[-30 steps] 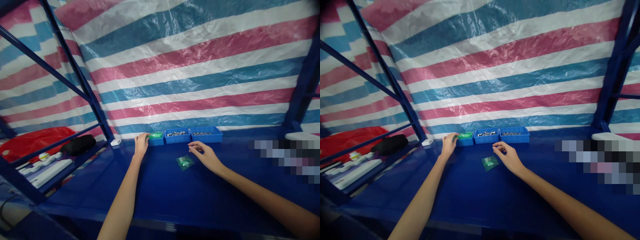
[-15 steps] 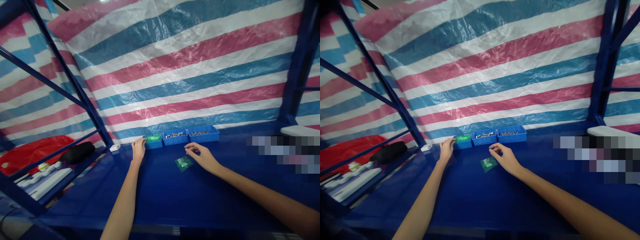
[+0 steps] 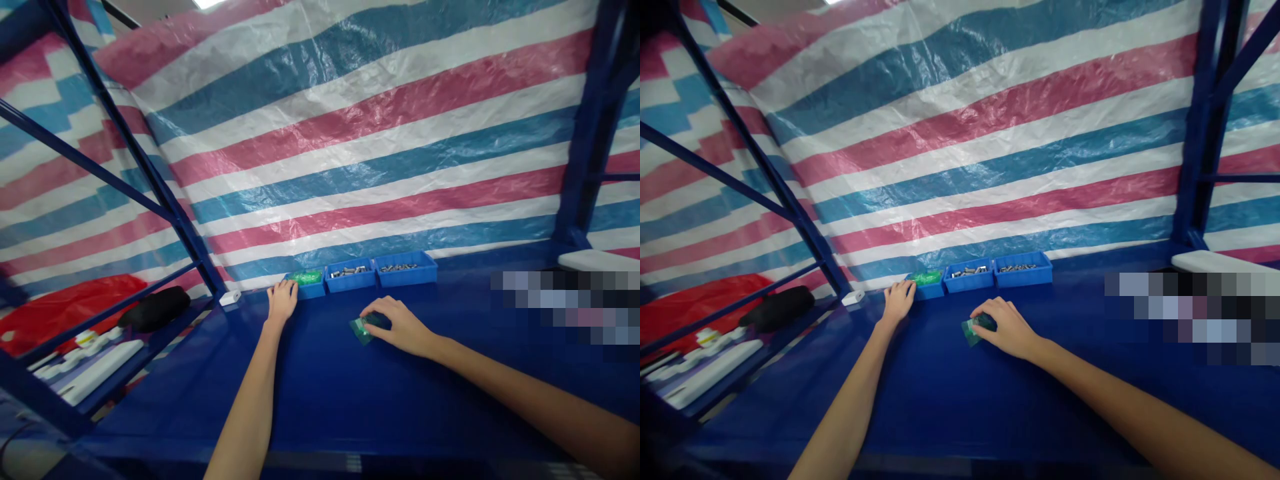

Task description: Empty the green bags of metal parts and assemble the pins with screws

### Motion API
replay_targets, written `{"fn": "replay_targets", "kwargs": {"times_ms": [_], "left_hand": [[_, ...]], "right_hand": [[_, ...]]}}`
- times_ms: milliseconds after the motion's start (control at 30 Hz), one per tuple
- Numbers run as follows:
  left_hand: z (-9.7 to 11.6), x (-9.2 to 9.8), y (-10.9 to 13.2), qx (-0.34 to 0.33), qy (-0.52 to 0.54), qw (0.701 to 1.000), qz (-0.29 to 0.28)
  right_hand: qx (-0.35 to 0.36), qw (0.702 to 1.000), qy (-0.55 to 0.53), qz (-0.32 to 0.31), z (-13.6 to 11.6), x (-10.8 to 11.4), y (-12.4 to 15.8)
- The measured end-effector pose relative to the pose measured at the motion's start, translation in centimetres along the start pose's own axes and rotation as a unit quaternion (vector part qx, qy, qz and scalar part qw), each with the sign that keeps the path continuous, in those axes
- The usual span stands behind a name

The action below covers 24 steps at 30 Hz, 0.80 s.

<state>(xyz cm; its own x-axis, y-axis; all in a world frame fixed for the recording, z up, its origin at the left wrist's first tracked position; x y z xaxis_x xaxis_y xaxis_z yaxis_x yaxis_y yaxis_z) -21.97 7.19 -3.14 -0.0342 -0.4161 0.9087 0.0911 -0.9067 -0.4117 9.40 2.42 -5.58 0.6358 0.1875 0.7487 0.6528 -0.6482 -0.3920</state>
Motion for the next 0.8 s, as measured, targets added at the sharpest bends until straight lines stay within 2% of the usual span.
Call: {"fn": "replay_targets", "kwargs": {"times_ms": [133,267,333,433,600,700,800], "left_hand": [[0.2,0.1,0.5,0.011,0.013,1.000,0.011],[1.1,0.3,1.2,0.028,0.009,0.998,0.062],[1.7,0.3,1.4,0.014,0.000,0.997,0.077],[2.4,-0.1,1.5,-0.020,-0.006,0.997,0.071],[2.5,-0.4,1.7,-0.038,-0.001,0.997,0.067],[2.6,0.1,1.9,-0.038,0.004,0.996,0.076],[4.0,1.1,2.2,-0.051,0.011,0.994,0.094]], "right_hand": [[-0.003,0.999,0.006,-0.051,0.3,-0.3,0.3],[-0.010,0.996,-0.002,-0.088,0.9,-0.3,0.3],[-0.003,0.995,-0.007,-0.096,0.9,-0.1,0.2],[-0.011,0.995,-0.014,-0.096,0.6,0.3,0.0],[-0.041,0.996,-0.024,-0.080,0.1,0.4,0.0],[-0.040,0.996,-0.030,-0.073,0.0,0.4,0.1],[-0.035,0.996,-0.030,-0.075,0.0,0.4,0.1]]}}
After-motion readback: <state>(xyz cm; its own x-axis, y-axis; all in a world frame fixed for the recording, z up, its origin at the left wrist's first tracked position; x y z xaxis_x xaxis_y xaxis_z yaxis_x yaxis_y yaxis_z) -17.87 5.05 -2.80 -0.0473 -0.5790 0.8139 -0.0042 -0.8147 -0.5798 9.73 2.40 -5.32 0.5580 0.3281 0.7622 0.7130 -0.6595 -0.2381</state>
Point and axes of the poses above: each hand's wrist, its own y-axis away from the middle knuckle, its own x-axis out of the back of the hand, z = x × y, the point moved 1 cm from there along -y, towards the middle knuckle, and after that the axes turned 9 degrees about -z, right-handed, at the moved point
